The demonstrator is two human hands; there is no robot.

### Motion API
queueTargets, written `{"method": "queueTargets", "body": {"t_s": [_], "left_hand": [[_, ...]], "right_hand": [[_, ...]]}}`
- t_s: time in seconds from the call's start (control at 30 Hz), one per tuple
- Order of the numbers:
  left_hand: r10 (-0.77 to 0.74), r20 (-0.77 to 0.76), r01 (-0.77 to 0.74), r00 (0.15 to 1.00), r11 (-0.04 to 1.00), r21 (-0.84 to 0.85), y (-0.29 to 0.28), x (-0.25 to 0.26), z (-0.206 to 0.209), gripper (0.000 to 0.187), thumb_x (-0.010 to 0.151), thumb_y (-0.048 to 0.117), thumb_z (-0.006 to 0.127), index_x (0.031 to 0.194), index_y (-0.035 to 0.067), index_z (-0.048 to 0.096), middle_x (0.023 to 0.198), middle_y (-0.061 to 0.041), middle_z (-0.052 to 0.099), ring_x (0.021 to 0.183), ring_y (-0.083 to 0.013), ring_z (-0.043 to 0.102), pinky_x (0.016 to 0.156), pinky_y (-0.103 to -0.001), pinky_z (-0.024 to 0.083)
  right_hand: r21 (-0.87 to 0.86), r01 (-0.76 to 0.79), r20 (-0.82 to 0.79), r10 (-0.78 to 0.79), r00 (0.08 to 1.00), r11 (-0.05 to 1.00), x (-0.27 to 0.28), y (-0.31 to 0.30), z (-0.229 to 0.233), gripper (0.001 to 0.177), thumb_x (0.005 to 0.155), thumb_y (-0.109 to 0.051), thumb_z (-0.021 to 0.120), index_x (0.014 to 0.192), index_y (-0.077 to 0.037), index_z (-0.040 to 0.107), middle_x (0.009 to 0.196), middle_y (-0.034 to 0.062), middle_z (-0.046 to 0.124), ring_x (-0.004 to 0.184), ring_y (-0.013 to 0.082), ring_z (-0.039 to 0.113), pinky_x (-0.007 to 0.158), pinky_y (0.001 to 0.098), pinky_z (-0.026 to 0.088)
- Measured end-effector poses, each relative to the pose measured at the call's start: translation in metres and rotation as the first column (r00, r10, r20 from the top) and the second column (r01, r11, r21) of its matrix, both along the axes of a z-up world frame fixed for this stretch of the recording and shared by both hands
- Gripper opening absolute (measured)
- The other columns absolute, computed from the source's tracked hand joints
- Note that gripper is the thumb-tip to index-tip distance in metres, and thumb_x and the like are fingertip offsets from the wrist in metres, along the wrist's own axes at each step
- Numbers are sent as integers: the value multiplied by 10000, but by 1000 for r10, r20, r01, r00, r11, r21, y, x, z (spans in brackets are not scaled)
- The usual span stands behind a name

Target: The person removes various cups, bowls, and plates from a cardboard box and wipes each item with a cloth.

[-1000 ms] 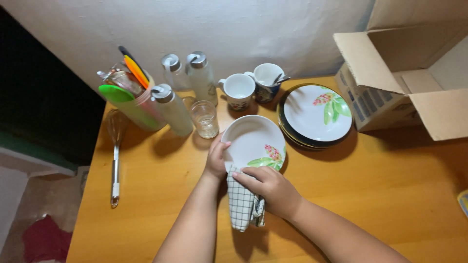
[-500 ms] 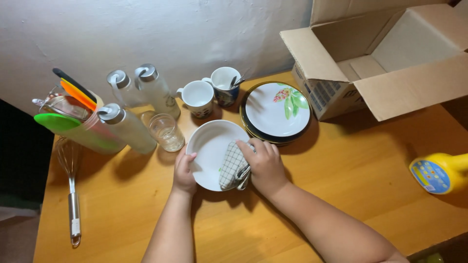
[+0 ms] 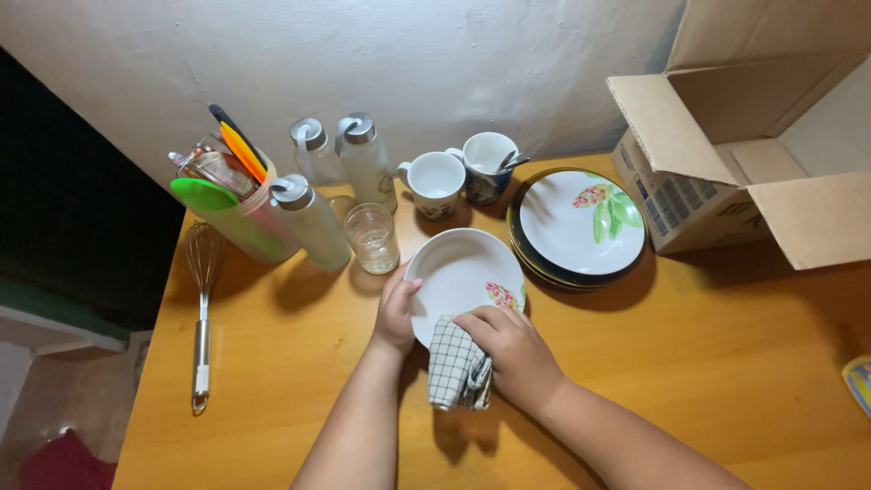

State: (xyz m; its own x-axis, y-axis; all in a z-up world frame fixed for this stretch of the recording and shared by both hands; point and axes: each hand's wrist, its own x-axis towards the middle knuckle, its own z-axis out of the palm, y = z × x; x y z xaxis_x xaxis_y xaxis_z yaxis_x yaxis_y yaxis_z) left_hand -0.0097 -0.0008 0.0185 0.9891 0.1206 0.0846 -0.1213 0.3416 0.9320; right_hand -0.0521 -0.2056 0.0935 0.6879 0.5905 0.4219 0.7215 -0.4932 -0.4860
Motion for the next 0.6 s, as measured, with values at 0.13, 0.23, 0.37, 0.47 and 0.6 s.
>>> {"method": "queueTargets", "body": {"t_s": [0.13, 0.23, 0.37, 0.47, 0.6], "left_hand": [[-8, -32, 8, 999, 1000, -26, -7, -3, 25, 488, 827, 176, 468, 1249, -21, 614, 1070, -181, 644, 944, -249, 583, 828, -332, 460], [18, -57, -21, 998, 999, -48, -9, -2, 23, 400, 818, 185, 543, 1158, 24, 679, 836, -113, 659, 704, -169, 593, 635, -265, 502], [31, -70, -35, 997, 998, -58, -9, -1, 19, 403, 830, 183, 529, 1165, 15, 676, 849, -138, 679, 709, -196, 617, 663, -302, 531], [27, -71, -30, 997, 999, -41, -10, -4, 21, 390, 847, 191, 520, 1159, 14, 675, 849, -145, 686, 710, -203, 628, 661, -310, 534], [47, -55, -49, 997, 998, -28, -9, -2, 15, 376, 860, 192, 517, 1154, 23, 680, 850, -142, 704, 715, -199, 645, 667, -300, 541]], "right_hand": [[-147, 239, 217, -205, 954, 960, 17, -16, -13, 413, 821, -98, 622, 1228, -157, 657, 1114, 49, 620, 990, 279, 625, 854, 400, 485], [-170, 404, 390, -315, 865, 899, 32, -29, -21, 442, 857, -77, 594, 1286, -178, 633, 1143, 58, 590, 979, 277, 620, 787, 393, 490], [-115, 488, 482, -381, 789, 865, 41, -33, -33, 507, 843, -18, 576, 1329, -158, 613, 1145, 88, 573, 952, 285, 605, 763, 394, 479], [-129, 390, 353, -325, 877, 912, 29, -25, -27, 479, 817, -33, 560, 1278, -144, 628, 1078, 64, 600, 919, 288, 634, 751, 388, 497], [-95, 177, 225, -152, 962, 980, 11, -13, -20, 477, 794, -21, 558, 1250, -133, 642, 1050, 67, 627, 940, 303, 657, 791, 390, 503]]}}
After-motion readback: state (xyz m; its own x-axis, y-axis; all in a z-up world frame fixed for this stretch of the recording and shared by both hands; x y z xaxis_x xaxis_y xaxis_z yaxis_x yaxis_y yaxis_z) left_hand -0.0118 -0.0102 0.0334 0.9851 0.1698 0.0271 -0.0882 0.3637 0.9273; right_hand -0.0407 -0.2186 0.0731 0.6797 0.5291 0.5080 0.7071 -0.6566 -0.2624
